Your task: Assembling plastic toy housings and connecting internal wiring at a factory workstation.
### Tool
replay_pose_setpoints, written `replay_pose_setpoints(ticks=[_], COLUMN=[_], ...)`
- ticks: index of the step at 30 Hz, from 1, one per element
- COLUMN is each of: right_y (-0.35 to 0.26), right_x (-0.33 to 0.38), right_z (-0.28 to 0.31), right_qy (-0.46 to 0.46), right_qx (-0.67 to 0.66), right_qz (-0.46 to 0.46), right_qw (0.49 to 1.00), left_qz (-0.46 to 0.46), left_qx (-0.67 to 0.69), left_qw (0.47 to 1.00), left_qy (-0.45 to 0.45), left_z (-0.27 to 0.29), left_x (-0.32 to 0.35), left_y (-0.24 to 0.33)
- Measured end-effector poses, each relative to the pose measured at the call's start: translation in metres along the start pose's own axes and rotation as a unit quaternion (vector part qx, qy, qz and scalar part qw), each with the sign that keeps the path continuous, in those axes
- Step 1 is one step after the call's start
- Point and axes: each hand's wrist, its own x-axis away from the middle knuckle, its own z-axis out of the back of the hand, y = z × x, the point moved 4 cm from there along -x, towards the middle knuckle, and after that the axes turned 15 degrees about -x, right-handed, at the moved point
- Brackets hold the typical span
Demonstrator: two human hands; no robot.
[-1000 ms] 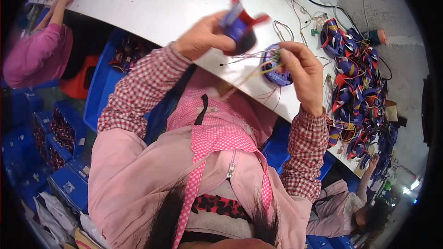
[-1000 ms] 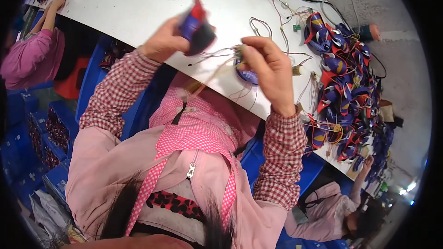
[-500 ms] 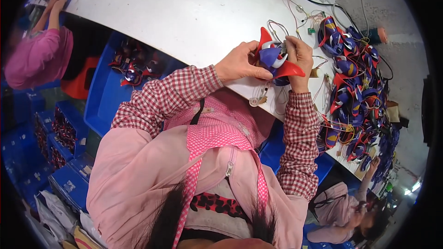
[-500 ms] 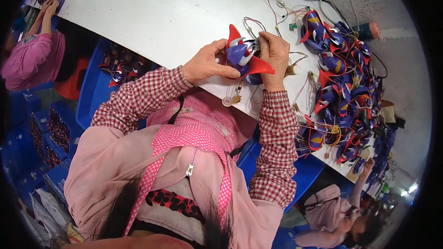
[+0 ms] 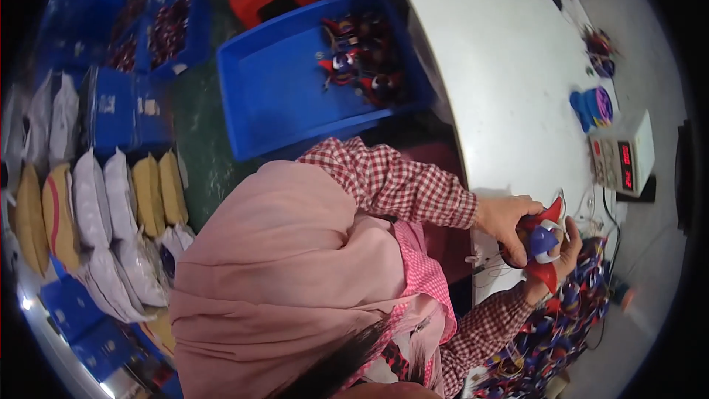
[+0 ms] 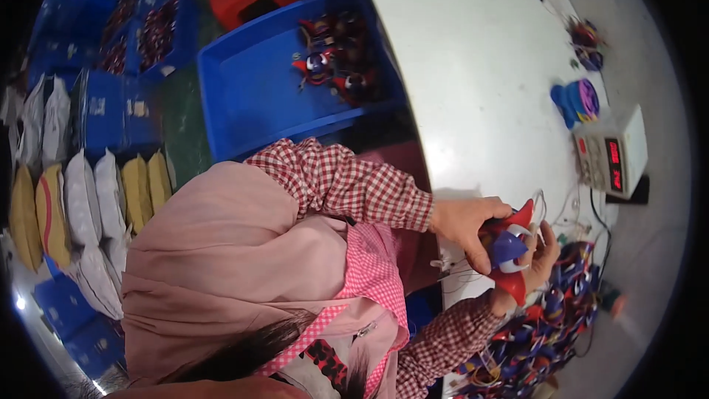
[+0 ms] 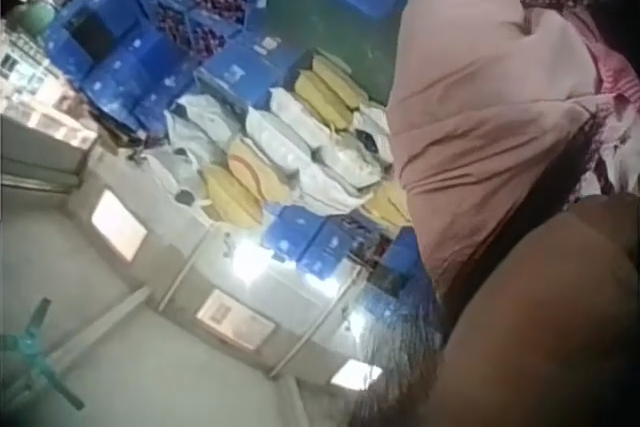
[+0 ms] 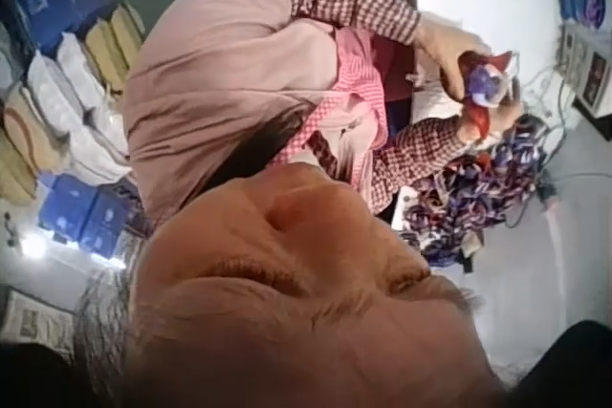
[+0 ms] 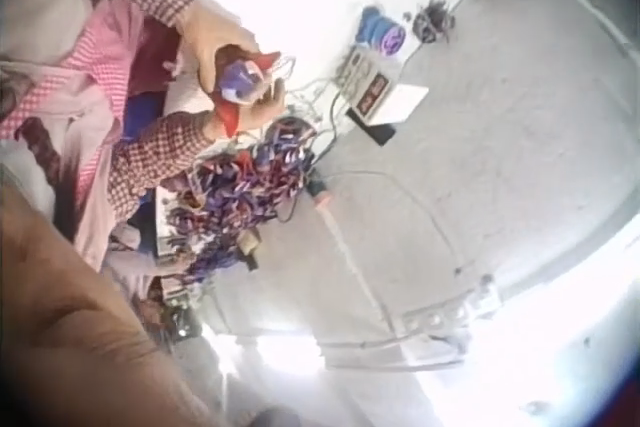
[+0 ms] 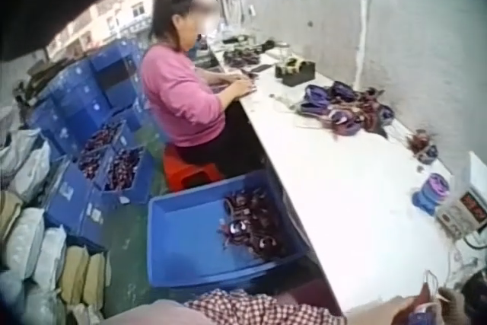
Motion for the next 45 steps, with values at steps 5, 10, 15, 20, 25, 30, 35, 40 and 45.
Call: replay_pose_setpoints(ticks=[5,10,15,20,25,30,35,40,45], right_y=[-0.071,-0.081,-0.053,-0.04,-0.036,-0.038,-0.065,-0.054,-0.06], right_x=[0.012,0.023,0.042,0.066,0.074,0.077,0.088,0.118,0.094], right_z=[-0.124,-0.178,-0.193,-0.19,-0.185,-0.168,-0.076,0.036,0.088], right_qy=[-0.085,-0.149,-0.208,-0.243,-0.278,-0.274,-0.091,0.194,0.185], right_qx=[-0.003,-0.036,-0.029,0.012,0.066,0.095,0.102,-0.036,-0.029], right_qz=[0.076,0.067,-0.021,-0.041,0.015,0.085,0.08,0.015,0.002], right_qw=[0.993,0.986,0.977,0.969,0.958,0.953,0.987,0.98,0.982], left_qz=[-0.08,0.039,0.205,0.336,0.178,0.353,0.343,0.257,0.118], left_qx=[-0.115,0.004,-0.251,-0.452,-0.111,-0.52,-0.519,-0.453,-0.294], left_qw=[0.97,0.941,0.856,0.767,0.95,0.754,0.759,0.793,0.939], left_qy=[0.198,0.337,0.402,0.306,0.231,0.194,0.192,0.315,0.133], left_z=[0.074,0.193,0.301,0.323,0.311,0.355,0.325,0.268,0.138], left_x=[0.069,0.176,0.276,0.3,0.269,0.332,0.323,0.277,0.089], left_y=[0.033,0.045,-0.047,-0.177,-0.252,-0.339,-0.283,-0.139,0.012])
